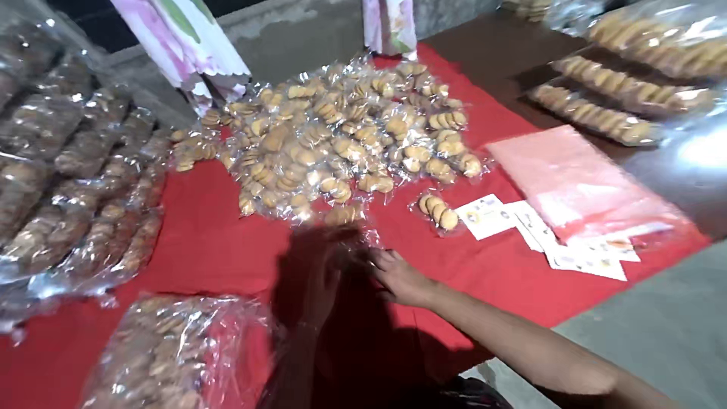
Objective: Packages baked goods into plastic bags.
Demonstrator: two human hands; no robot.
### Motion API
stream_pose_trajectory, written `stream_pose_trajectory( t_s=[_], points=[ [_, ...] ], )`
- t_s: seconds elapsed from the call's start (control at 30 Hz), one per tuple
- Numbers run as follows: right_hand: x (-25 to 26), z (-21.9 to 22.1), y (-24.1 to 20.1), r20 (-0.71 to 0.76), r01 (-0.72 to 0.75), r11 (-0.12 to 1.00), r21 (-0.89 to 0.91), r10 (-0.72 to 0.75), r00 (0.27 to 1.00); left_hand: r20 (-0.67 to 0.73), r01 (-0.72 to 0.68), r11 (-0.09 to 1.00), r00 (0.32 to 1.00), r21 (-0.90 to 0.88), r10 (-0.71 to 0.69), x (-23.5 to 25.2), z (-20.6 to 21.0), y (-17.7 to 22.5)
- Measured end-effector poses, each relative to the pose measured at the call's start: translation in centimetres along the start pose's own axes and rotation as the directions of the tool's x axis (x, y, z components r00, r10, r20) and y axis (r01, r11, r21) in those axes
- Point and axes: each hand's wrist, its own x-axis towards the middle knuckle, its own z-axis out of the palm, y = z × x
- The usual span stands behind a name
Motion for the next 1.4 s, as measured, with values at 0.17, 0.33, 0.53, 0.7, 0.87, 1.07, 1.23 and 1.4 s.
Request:
stream_pose_trajectory(
  t_s=[0.17,0.33,0.53,0.7,0.87,1.07,1.23,1.4],
  points=[
    [4.8,-6.7,2.5,-0.152,0.016,0.983,0.181,0.012,0.988,-0.39,-0.139,0.964,0.894,0.228,0.221,-3.1,5.3,0.6],
    [13.8,-7.5,5.0,0.106,-0.266,0.959,-0.101,0.277,0.955,-0.306,-0.207,0.88,0.883,0.427,0.356,-6.6,7.1,1.1],
    [13.1,-5.6,5.5,0.244,-0.183,0.981,0.066,0.162,0.956,0.095,-0.334,0.746,0.934,0.576,0.345,-3.7,5.8,1.2],
    [7.5,-6.2,3.7,0.061,0.025,0.983,0.182,-0.037,0.997,-0.001,-0.412,0.671,0.852,0.616,0.524,1.3,5.2,1.4],
    [1.9,-6.4,3.1,0.186,-0.08,0.912,0.401,0.004,0.983,-0.152,-0.581,0.727,0.733,0.366,0.663,1.9,4.9,1.2],
    [-5.5,-0.7,0.2,-0.185,-0.104,0.802,0.588,0.259,0.948,-0.13,-0.596,0.802,0.794,0.024,0.594,1.0,8.8,1.1],
    [-12.0,-1.2,1.9,-0.631,-0.062,0.995,0.08,0.099,0.769,-0.12,-0.548,0.789,0.835,-0.277,0.538,1.1,13.1,6.5],
    [-17.6,0.2,4.7,-0.711,-0.168,0.985,0.049,0.153,0.686,0.073,-0.746,0.637,0.658,0.192,0.749,12.4,14.3,13.4]
  ],
)
